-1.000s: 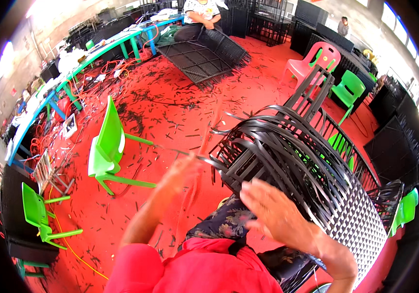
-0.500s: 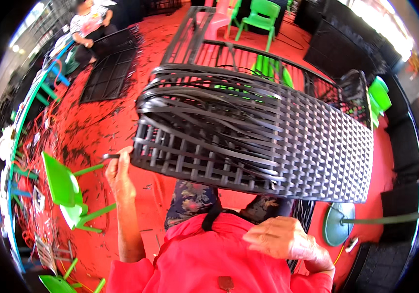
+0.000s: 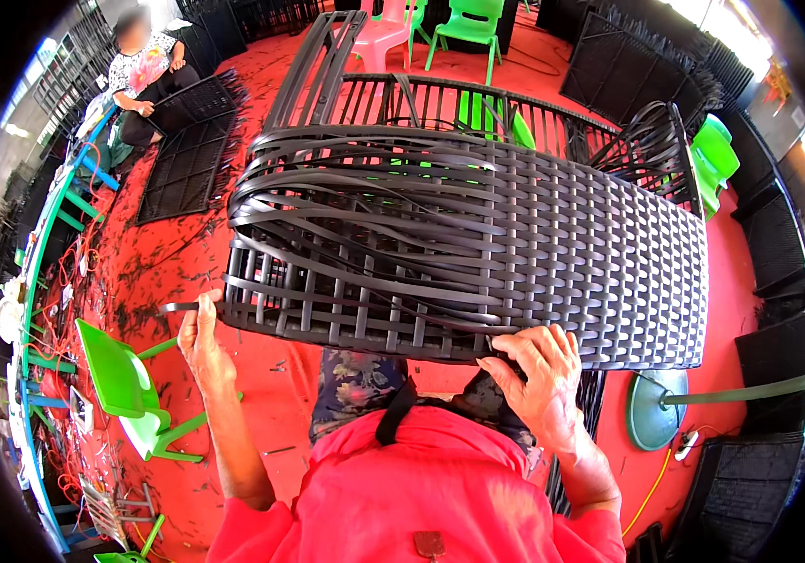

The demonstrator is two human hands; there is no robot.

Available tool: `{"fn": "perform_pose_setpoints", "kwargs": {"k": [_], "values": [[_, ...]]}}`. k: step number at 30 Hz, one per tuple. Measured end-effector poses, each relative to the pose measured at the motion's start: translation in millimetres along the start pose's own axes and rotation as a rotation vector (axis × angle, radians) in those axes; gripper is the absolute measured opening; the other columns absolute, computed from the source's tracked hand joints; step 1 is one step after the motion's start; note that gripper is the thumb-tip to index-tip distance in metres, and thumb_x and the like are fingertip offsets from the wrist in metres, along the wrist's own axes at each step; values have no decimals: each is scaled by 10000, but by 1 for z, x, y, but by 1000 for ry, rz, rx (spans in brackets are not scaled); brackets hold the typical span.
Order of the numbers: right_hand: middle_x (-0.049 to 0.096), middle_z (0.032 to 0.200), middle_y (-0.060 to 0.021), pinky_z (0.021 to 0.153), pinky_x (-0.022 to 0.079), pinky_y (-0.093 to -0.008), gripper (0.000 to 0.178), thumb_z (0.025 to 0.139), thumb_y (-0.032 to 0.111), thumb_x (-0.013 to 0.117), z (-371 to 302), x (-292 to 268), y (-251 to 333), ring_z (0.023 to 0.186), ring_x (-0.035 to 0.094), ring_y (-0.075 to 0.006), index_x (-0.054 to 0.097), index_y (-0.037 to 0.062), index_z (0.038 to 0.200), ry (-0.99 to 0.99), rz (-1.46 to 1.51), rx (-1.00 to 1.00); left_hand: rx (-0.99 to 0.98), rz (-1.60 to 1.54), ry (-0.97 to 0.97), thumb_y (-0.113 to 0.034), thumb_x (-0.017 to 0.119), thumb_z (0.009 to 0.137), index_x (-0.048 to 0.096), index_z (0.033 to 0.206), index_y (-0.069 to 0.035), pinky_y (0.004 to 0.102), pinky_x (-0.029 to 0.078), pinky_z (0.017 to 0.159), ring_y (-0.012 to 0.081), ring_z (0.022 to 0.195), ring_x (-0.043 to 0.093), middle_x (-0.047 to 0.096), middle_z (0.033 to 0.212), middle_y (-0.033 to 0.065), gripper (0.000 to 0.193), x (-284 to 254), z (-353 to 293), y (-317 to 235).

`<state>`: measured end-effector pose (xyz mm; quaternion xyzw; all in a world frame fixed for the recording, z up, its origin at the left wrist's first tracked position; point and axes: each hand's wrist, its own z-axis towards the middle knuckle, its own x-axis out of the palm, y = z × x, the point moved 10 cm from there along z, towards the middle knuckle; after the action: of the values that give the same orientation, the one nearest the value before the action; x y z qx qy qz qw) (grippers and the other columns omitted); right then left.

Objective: The person weaves synthetic wicker strips into a chair frame by hand, threading the strips over and under the structural lattice and tucking the ends into the weave.

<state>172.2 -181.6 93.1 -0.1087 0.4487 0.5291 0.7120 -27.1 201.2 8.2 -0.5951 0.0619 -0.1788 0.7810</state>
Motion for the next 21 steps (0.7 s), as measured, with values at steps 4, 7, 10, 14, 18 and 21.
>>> {"fn": "perform_pose_setpoints", "kwargs": {"k": [4,7,10,14,18,21], "values": [[593,769,-11,632,434,-343,187,733,189,780,9,7,-3,697,562,-215,635,104,814,45,41,-52,-98,136,-25,-253,596,963,689,1001,3,253,403,783,71,840,522,653,908,-8,276,-4,-3,0],[571,693,-24,585,443,-352,128,772,137,746,14,6,-14,637,556,-228,626,92,783,58,179,-30,15,806,95,-215,610,945,668,918,-13,325,450,692,119,777,581,624,771,47,212,1,-10,-27],[542,624,-30,556,431,-351,93,800,95,712,16,8,-26,573,535,-219,626,78,769,176,339,52,621,1027,74,-114,666,873,661,857,-10,341,463,679,185,732,607,636,771,96,105,32,-44,-94],[553,630,-37,567,441,-355,146,769,158,748,18,7,-23,588,546,-231,627,77,767,191,325,37,703,562,509,-70,758,765,694,843,-49,359,497,648,238,720,624,663,803,62,103,121,-103,-140],[570,639,-44,587,456,-360,184,741,199,766,20,5,-12,607,564,-244,631,75,760,161,149,-4,881,416,931,-137,793,712,675,943,-77,346,472,686,224,772,581,607,889,35,266,215,-161,-141],[543,620,-35,572,432,-343,170,749,170,772,15,6,-23,578,532,-219,644,62,778,155,289,19,890,415,975,-100,799,665,663,927,-65,353,458,674,240,790,555,579,876,45,298,249,-168,-124]]}}
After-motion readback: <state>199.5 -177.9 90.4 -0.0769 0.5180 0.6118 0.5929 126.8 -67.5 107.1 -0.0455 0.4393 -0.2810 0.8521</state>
